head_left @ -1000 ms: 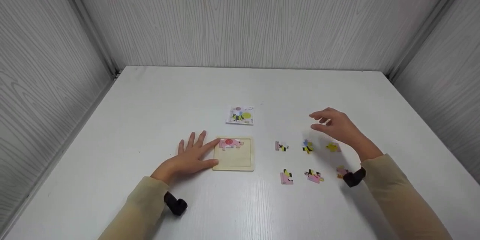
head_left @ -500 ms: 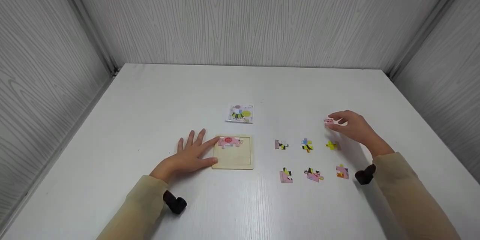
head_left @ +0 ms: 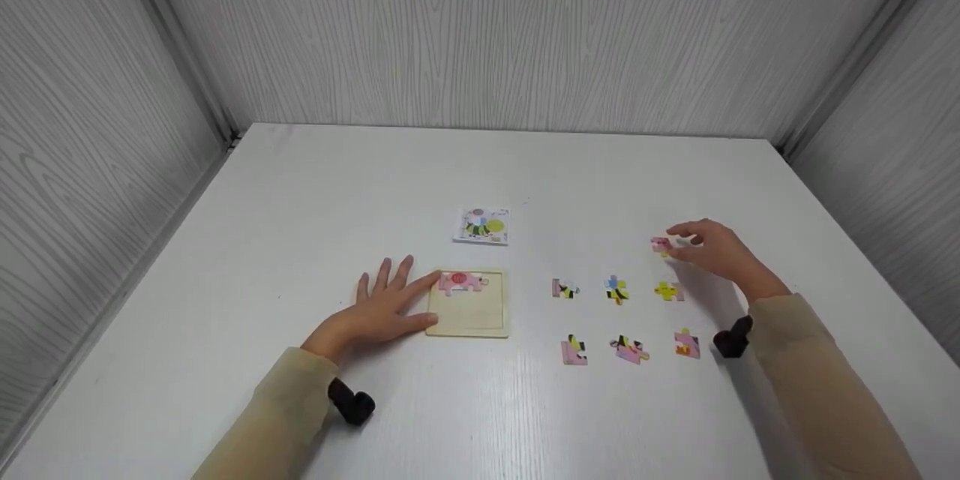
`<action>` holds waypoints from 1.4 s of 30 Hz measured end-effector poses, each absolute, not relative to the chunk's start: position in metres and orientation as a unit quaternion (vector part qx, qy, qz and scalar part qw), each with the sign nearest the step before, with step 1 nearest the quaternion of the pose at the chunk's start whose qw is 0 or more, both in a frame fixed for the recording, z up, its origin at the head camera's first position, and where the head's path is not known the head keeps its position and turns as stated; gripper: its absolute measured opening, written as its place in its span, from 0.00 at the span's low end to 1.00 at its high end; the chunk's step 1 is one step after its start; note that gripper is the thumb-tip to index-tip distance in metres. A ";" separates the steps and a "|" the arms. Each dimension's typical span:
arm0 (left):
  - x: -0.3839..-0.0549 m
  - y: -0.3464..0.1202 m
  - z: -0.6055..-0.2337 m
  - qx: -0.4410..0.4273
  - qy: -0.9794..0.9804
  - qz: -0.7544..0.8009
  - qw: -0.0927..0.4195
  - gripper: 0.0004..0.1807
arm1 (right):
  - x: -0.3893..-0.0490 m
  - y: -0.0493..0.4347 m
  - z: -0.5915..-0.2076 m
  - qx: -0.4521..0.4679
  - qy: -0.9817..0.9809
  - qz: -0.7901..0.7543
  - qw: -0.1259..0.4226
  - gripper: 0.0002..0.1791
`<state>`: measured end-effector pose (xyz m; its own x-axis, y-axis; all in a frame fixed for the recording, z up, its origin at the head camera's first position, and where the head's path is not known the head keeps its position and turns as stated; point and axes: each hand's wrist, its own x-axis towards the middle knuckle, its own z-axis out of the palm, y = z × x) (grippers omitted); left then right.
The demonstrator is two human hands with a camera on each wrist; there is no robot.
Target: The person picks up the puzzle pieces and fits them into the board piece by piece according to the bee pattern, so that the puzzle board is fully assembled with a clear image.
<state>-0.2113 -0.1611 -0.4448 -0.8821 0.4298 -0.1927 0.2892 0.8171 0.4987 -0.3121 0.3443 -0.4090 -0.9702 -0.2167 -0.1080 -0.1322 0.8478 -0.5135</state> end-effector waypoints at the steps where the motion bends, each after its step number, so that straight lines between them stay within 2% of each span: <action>1: -0.211 -0.161 -0.445 0.190 0.942 0.234 0.150 0.39 | -0.313 0.345 -0.410 -0.089 0.958 -0.260 0.084 0.24; 11: -0.212 -0.160 -0.446 0.188 0.945 0.227 0.144 0.39 | -0.324 0.348 -0.414 -0.077 0.961 -0.238 0.116 0.25; 18: -0.211 -0.159 -0.445 0.186 0.940 0.241 0.151 0.39 | -0.326 0.347 -0.418 -0.132 0.963 -0.219 0.083 0.22; 32: -0.211 -0.160 -0.444 0.183 0.940 0.242 0.155 0.39 | -0.323 0.343 -0.418 -0.111 0.967 -0.214 0.081 0.18; 42: -0.211 -0.161 -0.444 0.182 0.941 0.241 0.154 0.39 | -0.318 0.339 -0.412 -0.086 0.962 -0.243 0.094 0.19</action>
<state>-0.2112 -0.1605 -0.4440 -0.8860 0.4174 -0.2021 0.2692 0.8177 0.5088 -0.3183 0.3389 -0.4123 -0.9676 -0.2110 -0.1388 -0.1197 0.8671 -0.4835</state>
